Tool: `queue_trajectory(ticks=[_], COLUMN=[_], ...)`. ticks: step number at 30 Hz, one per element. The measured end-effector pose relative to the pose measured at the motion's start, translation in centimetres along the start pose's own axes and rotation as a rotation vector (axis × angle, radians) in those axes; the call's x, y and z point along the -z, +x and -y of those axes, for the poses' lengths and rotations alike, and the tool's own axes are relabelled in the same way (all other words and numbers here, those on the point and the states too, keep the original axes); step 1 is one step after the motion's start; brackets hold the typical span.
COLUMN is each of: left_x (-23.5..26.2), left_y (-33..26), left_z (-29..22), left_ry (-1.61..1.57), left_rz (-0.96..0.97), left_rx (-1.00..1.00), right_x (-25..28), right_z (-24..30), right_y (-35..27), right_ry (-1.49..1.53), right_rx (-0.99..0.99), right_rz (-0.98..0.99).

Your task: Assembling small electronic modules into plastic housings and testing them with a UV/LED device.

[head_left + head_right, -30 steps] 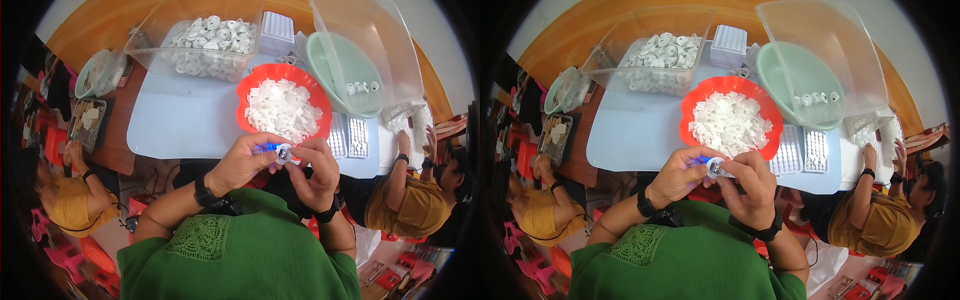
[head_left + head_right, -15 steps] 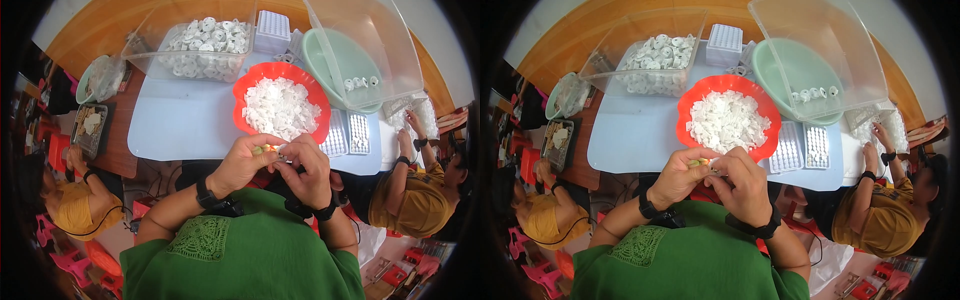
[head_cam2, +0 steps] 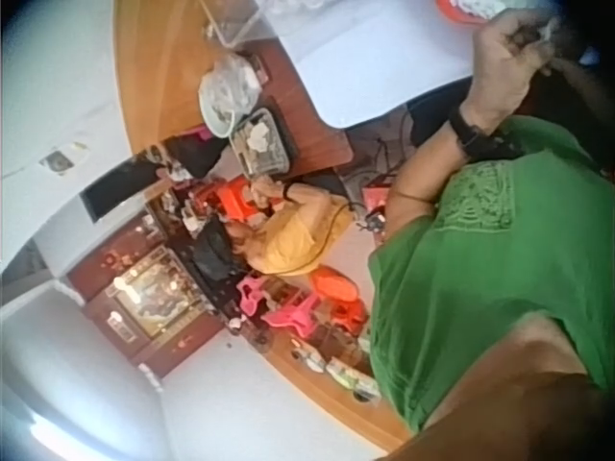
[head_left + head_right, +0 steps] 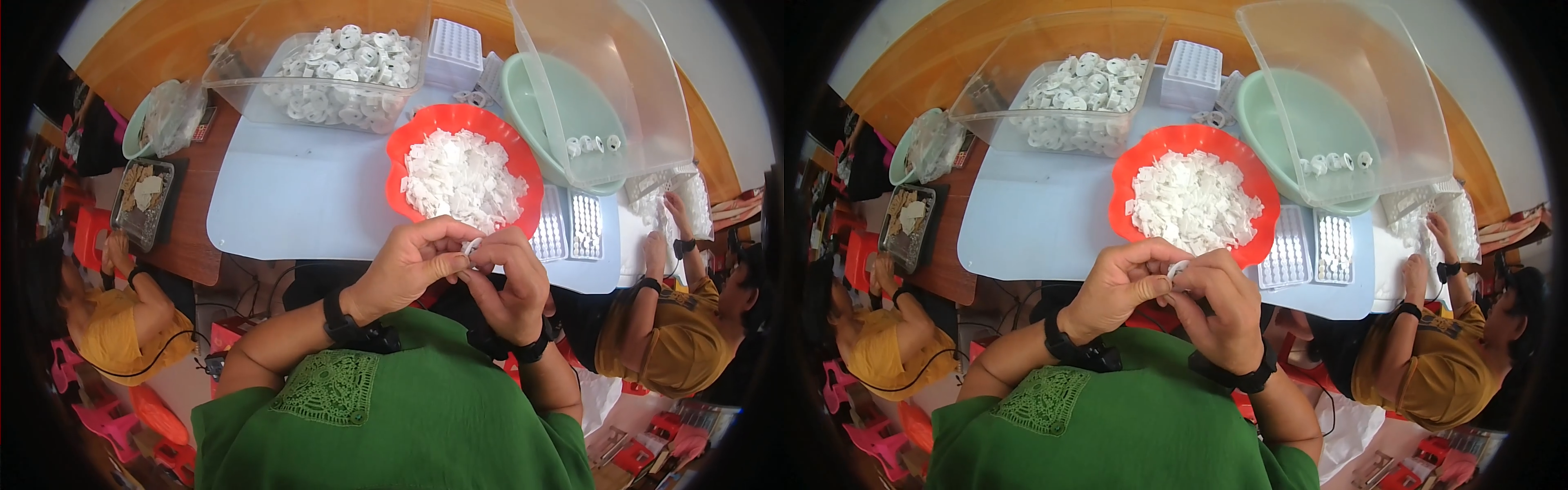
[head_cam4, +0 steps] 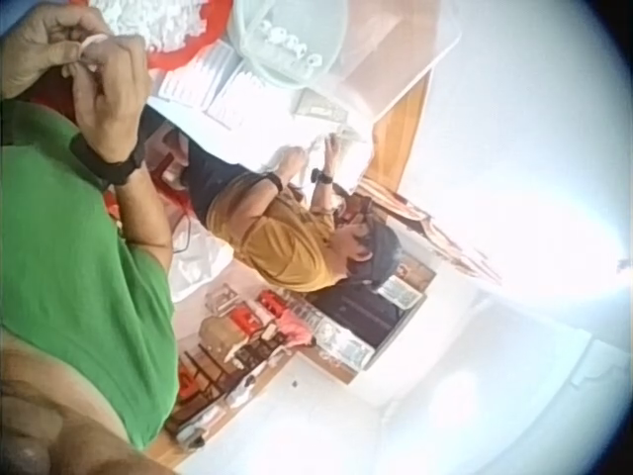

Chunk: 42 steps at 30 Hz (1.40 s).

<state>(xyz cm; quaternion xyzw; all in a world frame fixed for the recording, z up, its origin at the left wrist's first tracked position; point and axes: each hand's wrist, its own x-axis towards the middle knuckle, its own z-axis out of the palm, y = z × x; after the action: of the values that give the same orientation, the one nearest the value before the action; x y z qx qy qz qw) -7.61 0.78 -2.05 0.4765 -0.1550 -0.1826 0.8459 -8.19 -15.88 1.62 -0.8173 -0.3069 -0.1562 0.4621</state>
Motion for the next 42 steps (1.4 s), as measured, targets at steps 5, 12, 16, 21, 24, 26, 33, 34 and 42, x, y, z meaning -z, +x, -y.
queue_trajectory(ticks=[5,12,16,21,24,26,33,34,42], left_x=[1.0,3.5,5.7,5.7,5.6,5.3,5.4,5.5,5.8], left_y=[0.3,-0.4,-0.2,0.2,0.4,0.6,0.1,0.0,0.3], left_z=[-0.2,-0.7,-0.9,-1.7,-1.4,-1.4,-1.5,-1.5,-0.7], left_ry=[-0.069,-0.324,-0.354,-0.361,-0.355,-0.358,-0.419,-0.432,-0.523], left_rz=[-0.017,-0.070,-0.164,-0.121,-0.123,-0.123,-0.099,-0.093,-0.051], left_rx=[0.039,0.072,-0.005,-0.032,-0.022,-0.022,0.004,0.008,-0.004], right_x=[1.2,6.5,8.2,8.7,6.9,5.5,2.1,1.9,2.2], right_z=[-1.0,-4.4,-5.3,-5.6,-5.6,-7.2,-10.5,-10.9,-11.9], right_y=[-0.4,0.7,0.8,1.5,3.5,4.5,7.3,7.7,8.5], right_ry=[0.134,-0.151,-0.373,-0.483,-0.440,-0.418,-0.701,-0.731,-0.655], right_rx=[-0.134,-0.515,-0.453,-0.369,-0.291,-0.166,0.074,0.070,0.242], right_rz=[-0.075,-0.014,0.079,0.147,0.219,0.332,0.683,0.760,0.818])
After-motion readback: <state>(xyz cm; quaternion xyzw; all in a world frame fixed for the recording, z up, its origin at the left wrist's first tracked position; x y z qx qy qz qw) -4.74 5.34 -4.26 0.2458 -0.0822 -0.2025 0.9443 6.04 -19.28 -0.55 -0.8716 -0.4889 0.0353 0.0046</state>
